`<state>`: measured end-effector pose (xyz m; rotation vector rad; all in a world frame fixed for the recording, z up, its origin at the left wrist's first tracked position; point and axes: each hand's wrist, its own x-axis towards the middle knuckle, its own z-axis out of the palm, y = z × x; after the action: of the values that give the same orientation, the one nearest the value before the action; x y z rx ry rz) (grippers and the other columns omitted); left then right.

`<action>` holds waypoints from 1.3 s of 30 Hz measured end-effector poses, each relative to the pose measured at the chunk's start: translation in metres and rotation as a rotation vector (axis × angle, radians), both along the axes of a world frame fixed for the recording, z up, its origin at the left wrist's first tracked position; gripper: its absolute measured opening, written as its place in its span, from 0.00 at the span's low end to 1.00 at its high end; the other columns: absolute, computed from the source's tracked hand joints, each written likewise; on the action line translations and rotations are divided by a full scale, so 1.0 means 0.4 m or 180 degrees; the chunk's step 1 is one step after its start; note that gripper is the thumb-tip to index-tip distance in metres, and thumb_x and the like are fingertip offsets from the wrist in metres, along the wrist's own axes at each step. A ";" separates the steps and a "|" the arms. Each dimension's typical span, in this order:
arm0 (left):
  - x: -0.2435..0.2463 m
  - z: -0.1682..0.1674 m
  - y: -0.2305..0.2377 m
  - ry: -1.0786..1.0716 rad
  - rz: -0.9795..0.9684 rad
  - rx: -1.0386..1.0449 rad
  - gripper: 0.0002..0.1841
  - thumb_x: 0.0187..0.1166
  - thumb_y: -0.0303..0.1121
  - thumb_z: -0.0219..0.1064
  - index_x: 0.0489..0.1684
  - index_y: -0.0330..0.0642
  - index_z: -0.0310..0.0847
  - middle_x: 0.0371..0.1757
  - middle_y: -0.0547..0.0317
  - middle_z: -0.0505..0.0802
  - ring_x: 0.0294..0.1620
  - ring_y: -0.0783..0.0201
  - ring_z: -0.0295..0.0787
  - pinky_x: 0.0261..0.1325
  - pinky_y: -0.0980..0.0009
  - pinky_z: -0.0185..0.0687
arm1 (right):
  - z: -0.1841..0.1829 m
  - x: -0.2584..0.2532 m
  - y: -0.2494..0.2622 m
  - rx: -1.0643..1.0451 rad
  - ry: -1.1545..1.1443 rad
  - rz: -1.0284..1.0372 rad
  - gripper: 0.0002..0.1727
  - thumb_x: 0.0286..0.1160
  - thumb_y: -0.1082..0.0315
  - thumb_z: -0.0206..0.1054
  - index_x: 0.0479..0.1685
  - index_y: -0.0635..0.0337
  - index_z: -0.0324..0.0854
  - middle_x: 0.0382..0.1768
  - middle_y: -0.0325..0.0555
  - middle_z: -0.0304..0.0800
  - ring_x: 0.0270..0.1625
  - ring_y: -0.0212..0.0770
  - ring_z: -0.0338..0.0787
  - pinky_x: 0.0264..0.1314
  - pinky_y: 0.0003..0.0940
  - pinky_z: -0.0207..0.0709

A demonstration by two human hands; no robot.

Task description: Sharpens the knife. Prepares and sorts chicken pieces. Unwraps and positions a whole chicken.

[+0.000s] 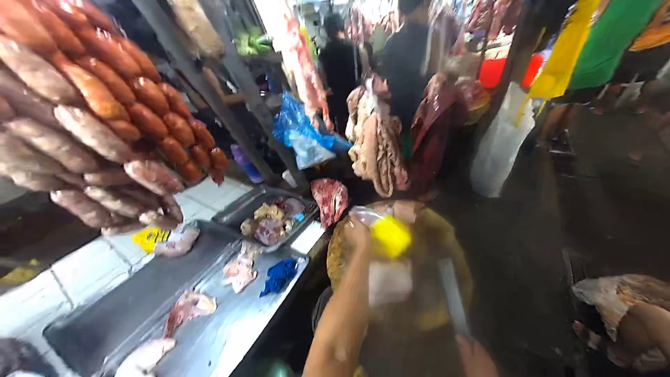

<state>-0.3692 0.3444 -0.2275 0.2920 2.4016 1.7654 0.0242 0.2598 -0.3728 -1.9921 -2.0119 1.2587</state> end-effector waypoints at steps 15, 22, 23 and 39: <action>-0.134 -0.675 -0.739 -0.3035 0.2141 0.0076 0.22 0.90 0.38 0.51 0.75 0.32 0.69 0.63 0.35 0.83 0.53 0.46 0.86 0.50 0.48 0.87 | 0.107 -0.102 -0.038 -0.0335 -0.0402 -0.0199 0.36 0.93 0.38 0.42 0.69 0.67 0.71 0.25 0.49 0.83 0.19 0.45 0.84 0.26 0.49 0.86; -0.297 -0.989 -0.662 -0.2641 0.0296 -0.2822 0.34 0.85 0.46 0.60 0.84 0.28 0.62 0.72 0.31 0.84 0.71 0.39 0.84 0.70 0.43 0.82 | 0.111 -0.161 -0.042 -0.0110 -0.0947 -0.0174 0.35 0.94 0.42 0.41 0.68 0.71 0.70 0.22 0.45 0.81 0.18 0.40 0.84 0.25 0.45 0.86; -0.324 -1.040 -0.645 -0.2500 0.0118 -0.2909 0.34 0.85 0.47 0.60 0.83 0.29 0.65 0.72 0.31 0.84 0.72 0.39 0.84 0.70 0.42 0.81 | 0.108 -0.165 -0.042 -0.0078 -0.0965 -0.0171 0.35 0.94 0.43 0.41 0.68 0.71 0.70 0.22 0.45 0.81 0.18 0.40 0.84 0.25 0.45 0.86; -0.028 -0.336 -0.565 0.0890 -0.2295 -0.0861 0.17 0.85 0.39 0.63 0.60 0.35 0.86 0.63 0.43 0.90 0.68 0.49 0.86 0.71 0.50 0.83 | 0.130 -0.161 -0.040 -0.0060 -0.1183 -0.0090 0.38 0.89 0.35 0.48 0.71 0.64 0.74 0.40 0.64 0.89 0.41 0.63 0.91 0.47 0.66 0.84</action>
<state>-0.3805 0.1185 -0.3621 1.2443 2.2265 1.1184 -0.0401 0.2439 -0.3208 -2.4033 -2.1113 0.9603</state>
